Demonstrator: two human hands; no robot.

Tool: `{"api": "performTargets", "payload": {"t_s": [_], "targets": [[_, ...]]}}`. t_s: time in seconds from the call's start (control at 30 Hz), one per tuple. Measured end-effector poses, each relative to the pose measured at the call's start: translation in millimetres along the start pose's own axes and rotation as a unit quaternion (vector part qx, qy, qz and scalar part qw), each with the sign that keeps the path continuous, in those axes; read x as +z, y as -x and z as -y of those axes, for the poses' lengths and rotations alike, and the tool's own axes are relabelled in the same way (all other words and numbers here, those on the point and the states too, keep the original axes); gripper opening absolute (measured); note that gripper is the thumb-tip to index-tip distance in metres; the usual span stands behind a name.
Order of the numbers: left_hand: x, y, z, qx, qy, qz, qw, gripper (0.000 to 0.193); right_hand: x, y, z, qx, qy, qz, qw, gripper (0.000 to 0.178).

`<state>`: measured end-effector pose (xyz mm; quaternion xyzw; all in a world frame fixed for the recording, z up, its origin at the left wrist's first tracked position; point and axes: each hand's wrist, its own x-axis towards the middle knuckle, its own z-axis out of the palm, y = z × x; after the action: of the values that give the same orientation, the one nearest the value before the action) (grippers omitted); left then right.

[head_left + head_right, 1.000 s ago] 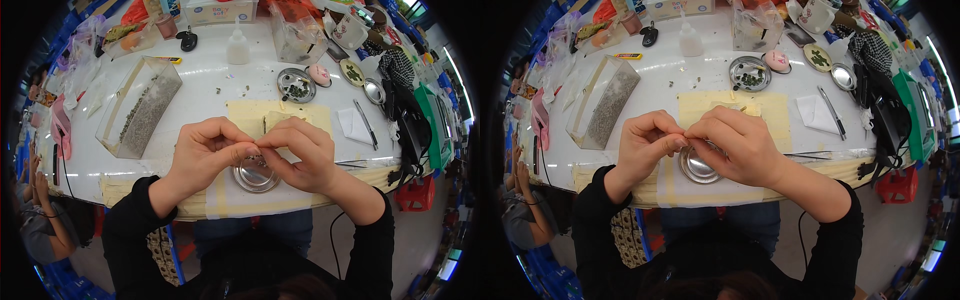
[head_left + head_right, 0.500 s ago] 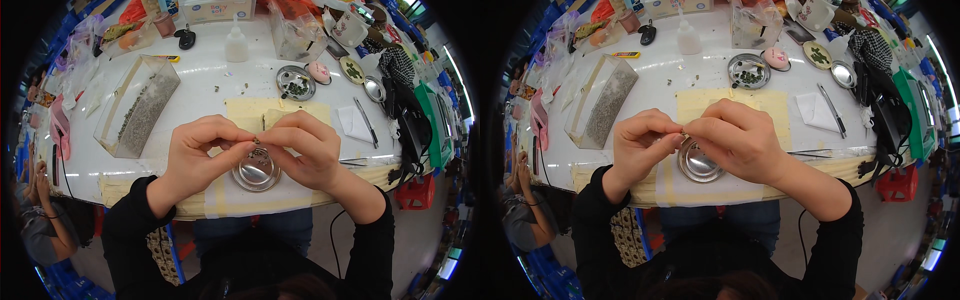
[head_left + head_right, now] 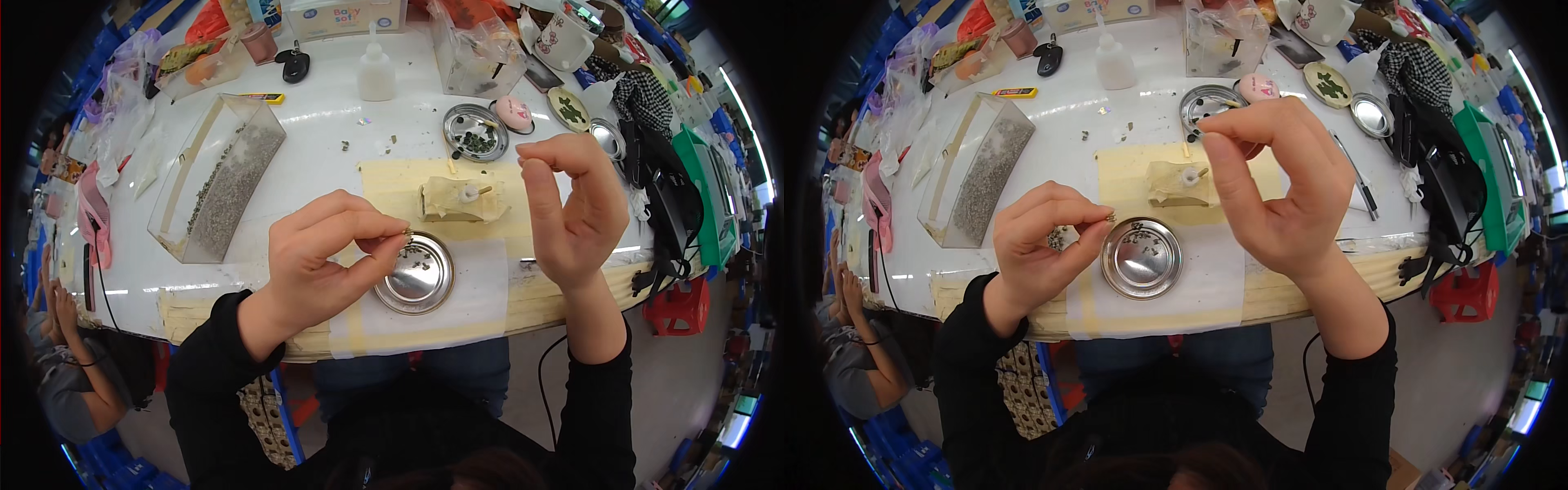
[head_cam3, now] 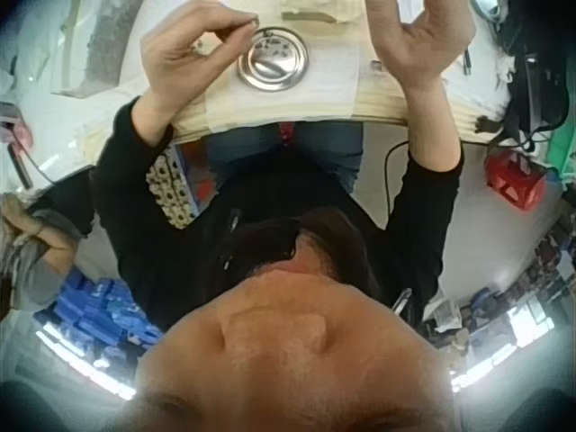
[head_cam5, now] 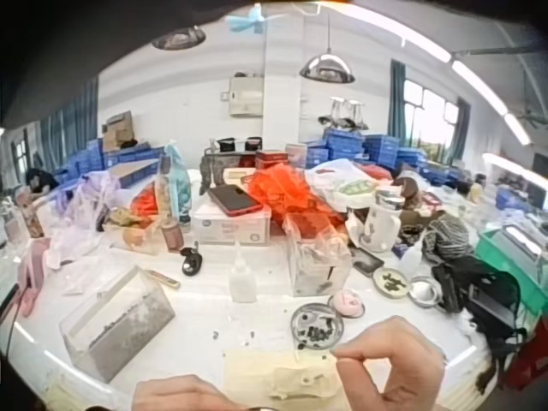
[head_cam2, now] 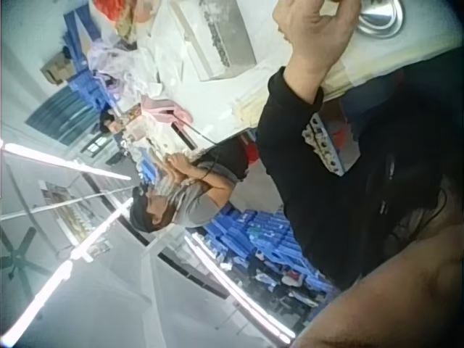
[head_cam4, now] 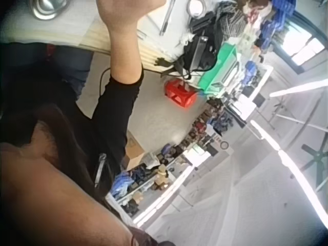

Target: Assembling small metal pins and components into a base on a workbench.

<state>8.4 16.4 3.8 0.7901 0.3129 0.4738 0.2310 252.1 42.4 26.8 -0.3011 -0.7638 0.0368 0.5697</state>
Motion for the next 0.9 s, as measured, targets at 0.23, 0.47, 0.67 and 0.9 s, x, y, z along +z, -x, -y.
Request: {"api": "performTargets", "payload": {"t_s": [0.23,0.47,0.67,0.9], "targets": [[2,0,3,-0.085,0.062,0.041,0.994,0.013,-13,2,-6,0.131,0.021,0.162,0.978,0.011],[1,-1,2,-0.050,0.032,0.028,0.998,0.013,-13,5,-4,0.145,0.040,0.222,0.963,0.012],[2,1,-1,-0.024,0.010,0.026,0.999,0.013,-18,-2,7,0.078,0.067,0.099,0.990,0.010],[5,2,-5,-0.023,0.021,0.049,0.998,0.017,2,23,20,0.073,-0.136,0.135,0.979,0.012]]}}
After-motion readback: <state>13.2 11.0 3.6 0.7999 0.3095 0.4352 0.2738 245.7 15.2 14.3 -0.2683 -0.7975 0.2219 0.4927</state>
